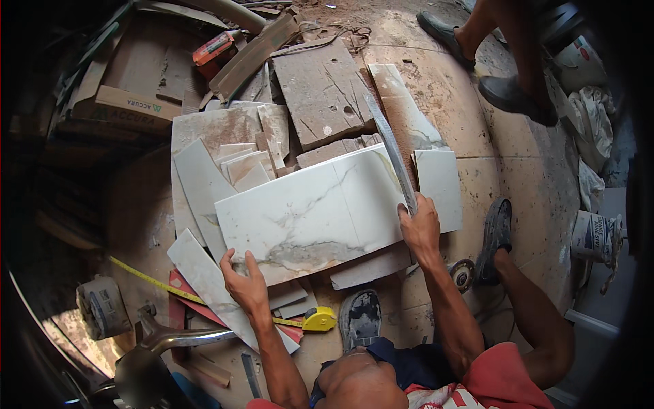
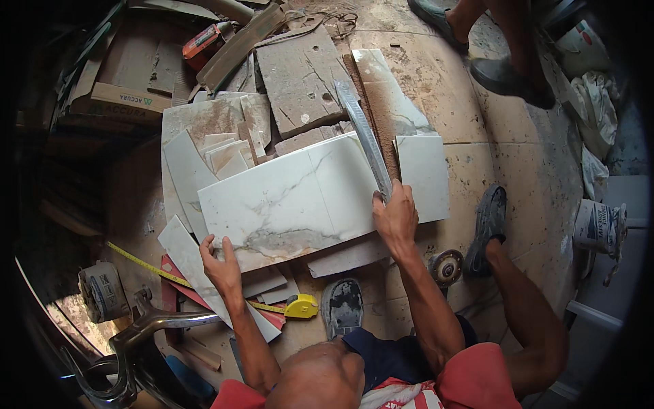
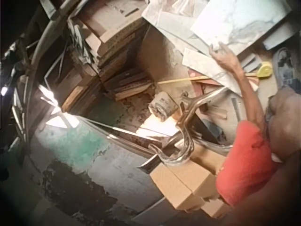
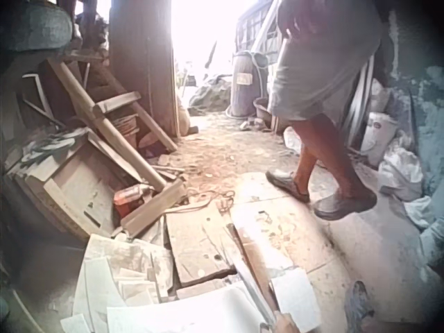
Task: Measuring and marking tile dimensions using a tape measure and pencil at a renovation site.
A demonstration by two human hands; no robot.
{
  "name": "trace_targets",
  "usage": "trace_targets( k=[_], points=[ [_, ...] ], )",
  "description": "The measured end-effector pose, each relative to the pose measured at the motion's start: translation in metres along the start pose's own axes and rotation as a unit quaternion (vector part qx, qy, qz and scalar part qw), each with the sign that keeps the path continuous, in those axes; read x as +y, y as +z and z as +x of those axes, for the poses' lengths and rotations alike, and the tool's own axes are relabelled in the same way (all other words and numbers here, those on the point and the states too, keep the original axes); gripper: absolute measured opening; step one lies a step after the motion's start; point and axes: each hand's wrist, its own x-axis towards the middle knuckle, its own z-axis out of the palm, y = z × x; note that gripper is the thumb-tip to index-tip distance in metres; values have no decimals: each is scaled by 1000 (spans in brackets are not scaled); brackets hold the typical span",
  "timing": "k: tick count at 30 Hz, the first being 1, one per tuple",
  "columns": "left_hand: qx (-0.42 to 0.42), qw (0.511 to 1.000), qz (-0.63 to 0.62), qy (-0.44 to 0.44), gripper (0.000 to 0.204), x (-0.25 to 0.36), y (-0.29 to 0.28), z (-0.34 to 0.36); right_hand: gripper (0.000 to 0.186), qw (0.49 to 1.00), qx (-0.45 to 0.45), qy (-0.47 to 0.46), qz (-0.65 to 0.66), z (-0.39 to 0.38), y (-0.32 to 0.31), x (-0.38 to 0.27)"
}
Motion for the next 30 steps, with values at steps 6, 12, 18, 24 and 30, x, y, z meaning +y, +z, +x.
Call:
trace_targets(
  k=[6, 12, 18, 24, 30],
  points=[
    [49, 981, -171, -81, 37, -13, -13, 18, 51, 997, 39, 41, 51, 13, 4, 8],
    [14, 965, -249, -76, 36, 25, -16, 55, 51, 996, -43, 22, 75, 52, -33, -20],
    [19, 966, -255, -27, 41, 56, 41, 137, 49, 994, -90, 5, 67, 156, -35, -61],
    [4, 977, -212, 10, 34, 81, 98, 196, 41, 992, -86, 22, 92, 233, -25, -91],
    [12, 985, -154, 73, 43, 66, 140, 229, 39, 989, -99, 17, 108, 278, 5, -81]
  ],
)
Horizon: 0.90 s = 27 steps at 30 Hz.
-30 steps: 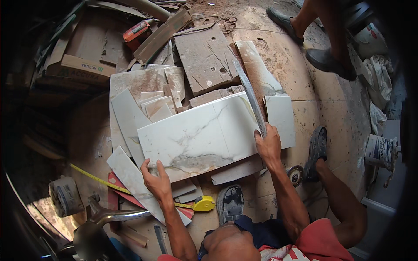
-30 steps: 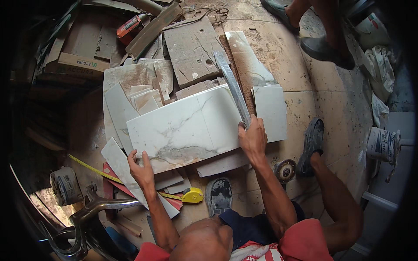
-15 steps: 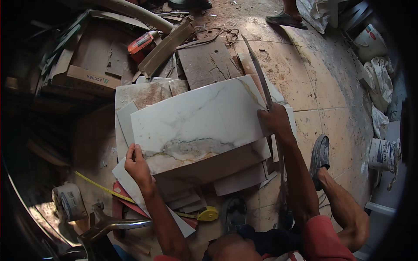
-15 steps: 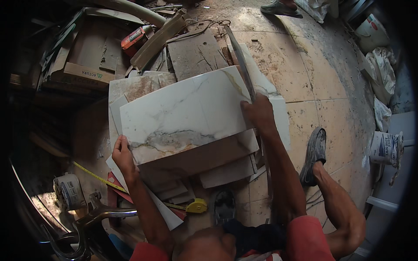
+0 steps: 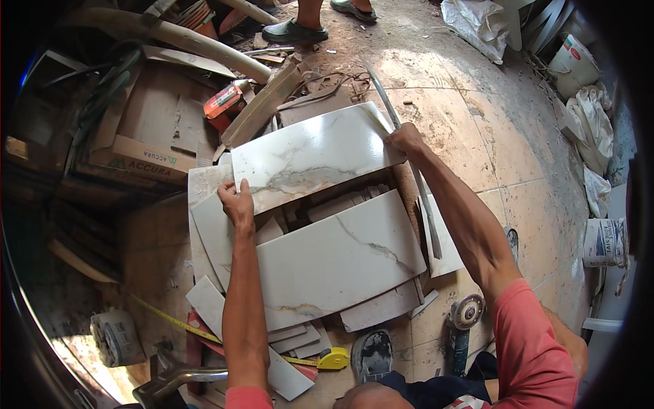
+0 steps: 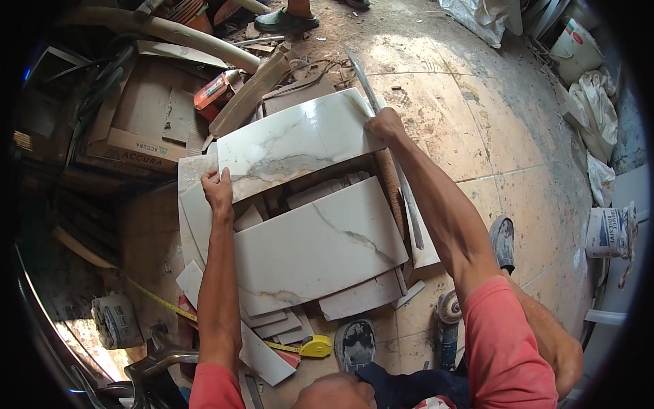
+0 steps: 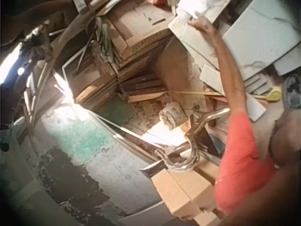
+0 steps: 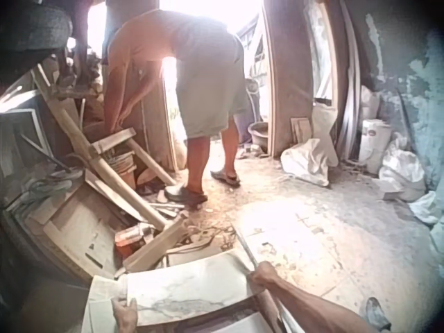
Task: Measuring and marking tile dimensions using a tape measure and pencil at a renovation site.
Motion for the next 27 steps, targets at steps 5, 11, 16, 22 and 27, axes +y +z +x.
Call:
trace_targets(
  k=[5, 11, 16, 22, 27],
  points=[
    [-47, 999, 14, -24, 45, -1, 11, 0, 41, 1000, 8, -3, 9, 11, 4, 14],
    [-66, 988, 134, -26, 52, 14, 5, -8, 44, 999, -2, 8, -40, -1, -2, 12],
    [-54, 987, 144, 37, 59, 22, -54, -37, 42, 998, -17, -23, -50, -66, -20, -1],
    [28, 973, 227, -30, 48, 2, -128, -179, 30, 994, 29, -81, -70, -183, -19, 78],
    [2, 963, 261, -70, 44, -13, -135, -208, 31, 999, -3, 4, -49, -223, 7, 118]
  ],
)
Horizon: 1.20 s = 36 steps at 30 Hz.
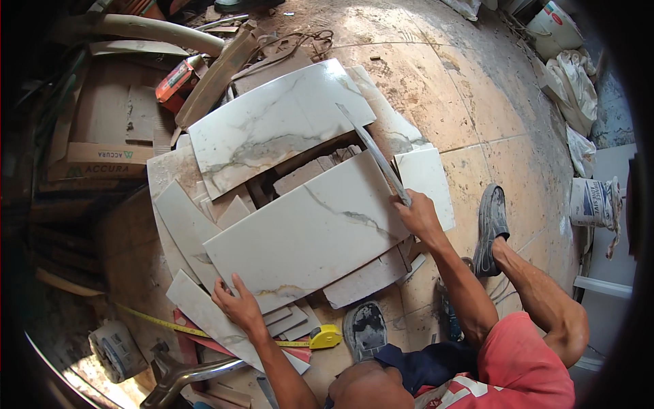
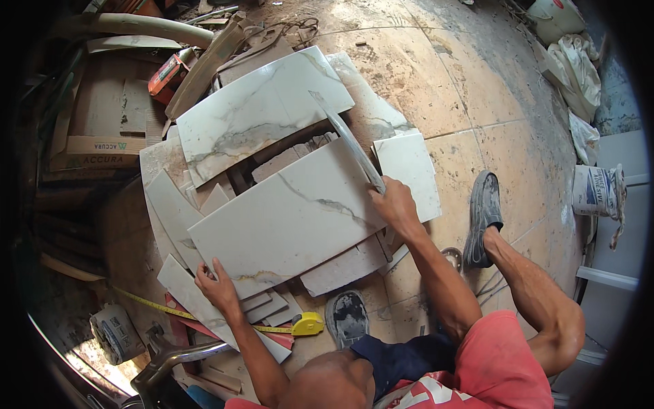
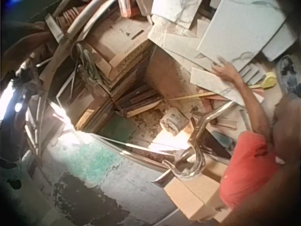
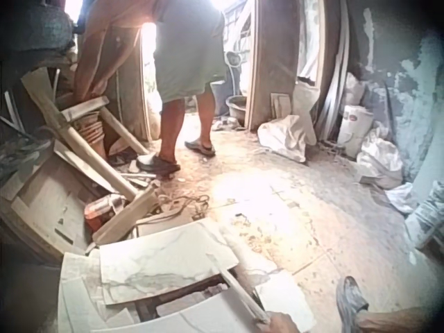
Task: Measuring and marking tile dimensions using a tape measure and pencil at a renovation site.
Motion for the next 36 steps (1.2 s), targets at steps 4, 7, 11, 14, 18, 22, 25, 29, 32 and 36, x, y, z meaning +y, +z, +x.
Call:
trace_targets(
  k=[4, 7, 11, 14, 18, 22, 25, 29, 32, 36],
  points=[
    [-17, 998, -55, -23, 43, -24, 11, 27, 28, 1000, 17, 2, 10, 0, 14, 4],
    [-27, 988, -138, -59, 42, -36, 7, 35, 30, 1000, 9, 8, 15, 1, 15, -1],
    [-83, 973, -208, -60, 42, 16, -4, 14, 32, 998, 35, 44, 1, -1, -27, 19],
    [-111, 972, -206, -30, 41, 41, 5, 11, 36, 997, 61, 17, -43, 29, -38, 54],
    [-120, 978, -169, -15, 38, 56, 28, 9, 36, 997, 45, 30, -53, 53, -44, 69],
    [-126, 983, -133, 22, 35, 50, 39, 9, 36, 996, 63, 31, -49, 58, -43, 77],
    [-130, 984, -121, 31, 35, 47, 39, 7, 37, 996, 66, 31, -51, 54, -41, 72],
    [-139, 983, -118, 24, 36, 52, 42, 5, 39, 991, 102, 30, -87, 46, -41, 68],
    [-139, 982, -122, 26, 35, 51, 41, 8, 38, 989, 119, 37, -85, 36, -40, 56],
    [-99, 991, -75, 54, 35, 44, 31, 17, 34, 983, 124, 38, -129, 22, -30, 27]
  ],
)
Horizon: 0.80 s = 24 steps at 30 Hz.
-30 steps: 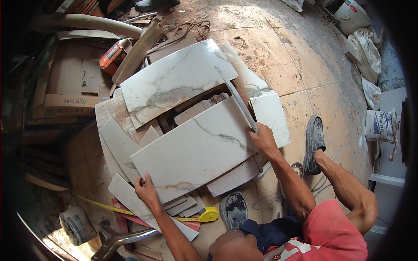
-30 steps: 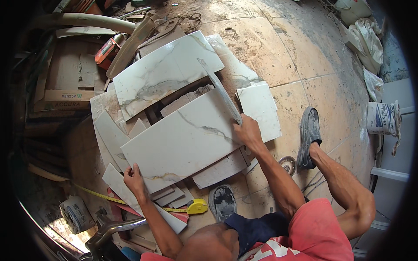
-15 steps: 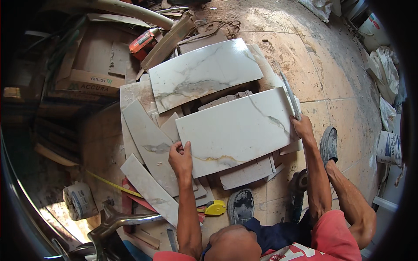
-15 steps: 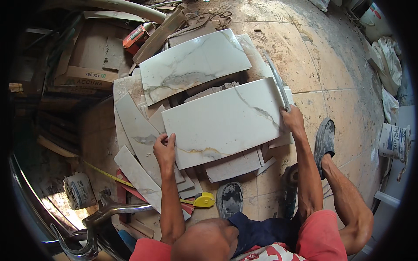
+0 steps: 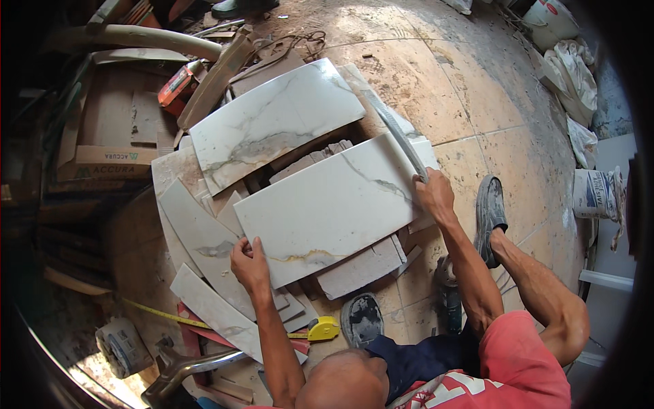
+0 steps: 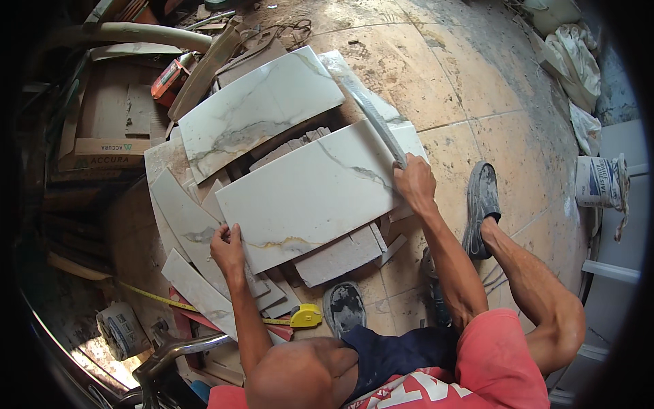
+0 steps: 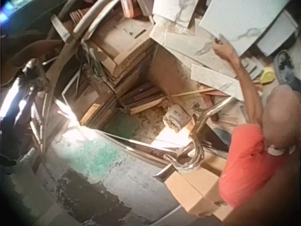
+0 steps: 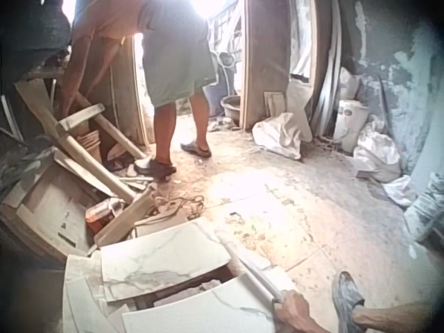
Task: Measuring and marking tile dimensions using a tape measure and pencil at a renovation site.
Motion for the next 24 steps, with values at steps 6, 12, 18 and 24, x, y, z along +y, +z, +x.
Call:
trace_targets(
  k=[6, 12, 18, 24],
  points=[
    [-26, 995, 100, 7, 38, 15, 0, -6, 32, 1000, -13, 15, -12, -6, -2, 3],
    [-44, 998, 45, 18, 36, 26, 3, -20, 32, 1000, 7, 11, -6, 3, -9, 22],
    [212, 975, 62, 2, 41, -48, -76, -46, 33, 980, 4, 25, 199, -33, -35, -20],
    [241, 955, 163, -60, 56, -126, -92, -90, 40, 945, -51, 20, 321, -60, -75, -10]
  ],
)
